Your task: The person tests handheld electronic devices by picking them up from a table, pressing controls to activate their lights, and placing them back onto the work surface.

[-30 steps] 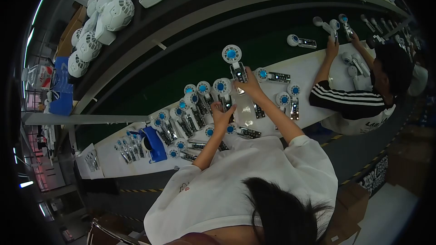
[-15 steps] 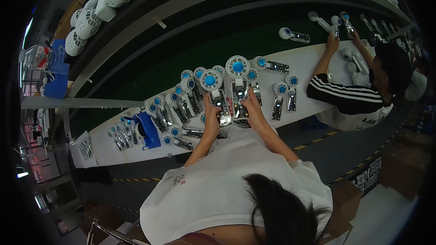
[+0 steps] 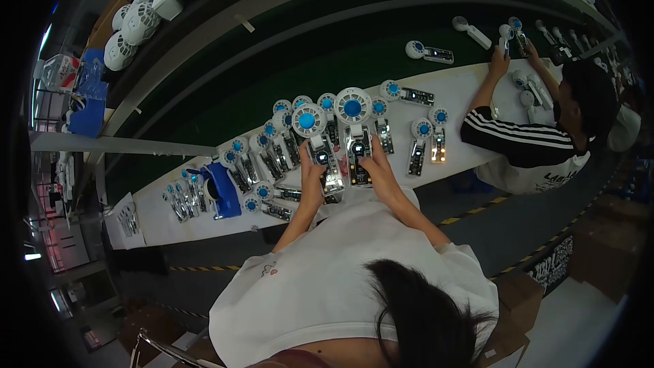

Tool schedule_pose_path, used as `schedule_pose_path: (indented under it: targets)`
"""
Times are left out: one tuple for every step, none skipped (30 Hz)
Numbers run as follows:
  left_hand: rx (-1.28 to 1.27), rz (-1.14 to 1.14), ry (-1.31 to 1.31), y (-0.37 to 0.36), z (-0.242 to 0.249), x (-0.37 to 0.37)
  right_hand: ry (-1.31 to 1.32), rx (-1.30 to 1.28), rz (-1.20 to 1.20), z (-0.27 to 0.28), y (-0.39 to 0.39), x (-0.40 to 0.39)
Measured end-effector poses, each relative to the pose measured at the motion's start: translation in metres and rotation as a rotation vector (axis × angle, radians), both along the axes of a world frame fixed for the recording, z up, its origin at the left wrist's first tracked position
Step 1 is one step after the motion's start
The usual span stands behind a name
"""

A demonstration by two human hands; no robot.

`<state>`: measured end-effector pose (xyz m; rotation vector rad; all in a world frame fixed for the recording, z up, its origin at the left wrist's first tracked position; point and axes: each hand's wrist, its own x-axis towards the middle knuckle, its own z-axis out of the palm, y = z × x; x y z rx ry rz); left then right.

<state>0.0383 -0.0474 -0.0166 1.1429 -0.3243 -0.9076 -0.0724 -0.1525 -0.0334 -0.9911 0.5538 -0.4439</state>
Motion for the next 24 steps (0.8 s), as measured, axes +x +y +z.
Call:
schedule_pose_path:
  targets:
    - [0.004,0.006,-0.02,0.001,-0.001,0.0,-0.001,0.0,0.0,0.001,0.001,0.0]
    - [0.003,0.005,-0.021,0.003,-0.001,0.0,-0.009,0.011,-0.004,0.004,0.003,-0.001]
    - [-0.003,-0.016,0.02,0.005,-0.001,0.0,-0.017,0.022,-0.008,0.007,0.004,-0.001]
    - [-0.01,-0.036,0.061,0.006,-0.001,0.0,-0.019,0.022,-0.009,0.007,0.004,-0.001]
    - [-0.01,-0.037,0.059,0.006,-0.002,0.001,-0.011,0.029,-0.002,0.006,0.004,-0.001]
    - [0.0,-0.039,-0.004,0.007,-0.003,0.001,-0.004,0.036,0.006,0.005,0.004,-0.001]
    - [0.01,-0.041,-0.067,0.007,-0.004,0.002,-0.005,0.036,0.006,0.006,0.004,-0.001]
    - [0.009,-0.041,-0.068,0.008,-0.002,0.002,0.002,0.054,0.01,0.007,0.004,-0.002]
    - [0.027,-0.04,-0.105,0.008,0.001,0.001,0.01,0.071,0.014,0.008,0.005,-0.002]
    - [0.045,-0.039,-0.141,0.008,0.002,0.001,0.009,0.07,0.013,0.007,0.005,-0.001]
    - [0.044,-0.041,-0.141,0.009,0.002,0.001,0.012,-0.05,-0.008,0.005,0.006,0.0]
    - [0.039,-0.047,-0.092,0.009,0.002,0.0,0.014,-0.17,-0.029,0.011,0.006,0.003]
    - [0.034,-0.054,-0.043,0.01,0.001,0.0,-0.022,-0.036,0.083,0.019,0.003,-0.002]
    - [0.022,-0.046,-0.14,0.009,-0.006,0.001,-0.023,-0.037,0.082,0.029,0.002,-0.004]
    - [0.022,-0.048,-0.14,0.009,-0.006,0.001,0.026,-0.033,0.1,0.038,0.003,-0.003]
    - [0.041,-0.054,-0.143,0.009,-0.004,0.001,0.075,-0.028,0.118,0.042,0.003,-0.003]
    - [0.06,-0.059,-0.148,0.009,-0.003,0.001,0.031,-0.153,0.078,0.018,0.003,-0.002]
    - [0.04,-0.065,-0.102,0.01,-0.002,0.001,0.031,-0.153,0.077,0.016,0.003,-0.002]
    - [0.038,-0.065,-0.103,0.009,-0.002,0.001,0.039,-0.123,0.078,0.016,0.002,-0.002]
    - [0.032,-0.059,-0.123,0.008,-0.002,0.001,0.048,-0.091,0.078,0.015,0.002,-0.002]
    - [0.026,-0.053,-0.141,0.008,-0.001,0.0,0.049,-0.091,0.078,0.015,0.002,-0.002]
    - [0.026,-0.053,-0.141,0.008,0.002,0.0,0.055,-0.099,0.082,0.015,0.002,-0.003]
    - [0.058,-0.069,-0.191,0.009,0.007,0.0,0.061,-0.108,0.086,0.016,0.002,-0.003]
    - [0.089,-0.085,-0.242,0.009,0.01,0.001,0.061,-0.108,0.086,0.016,0.001,-0.003]
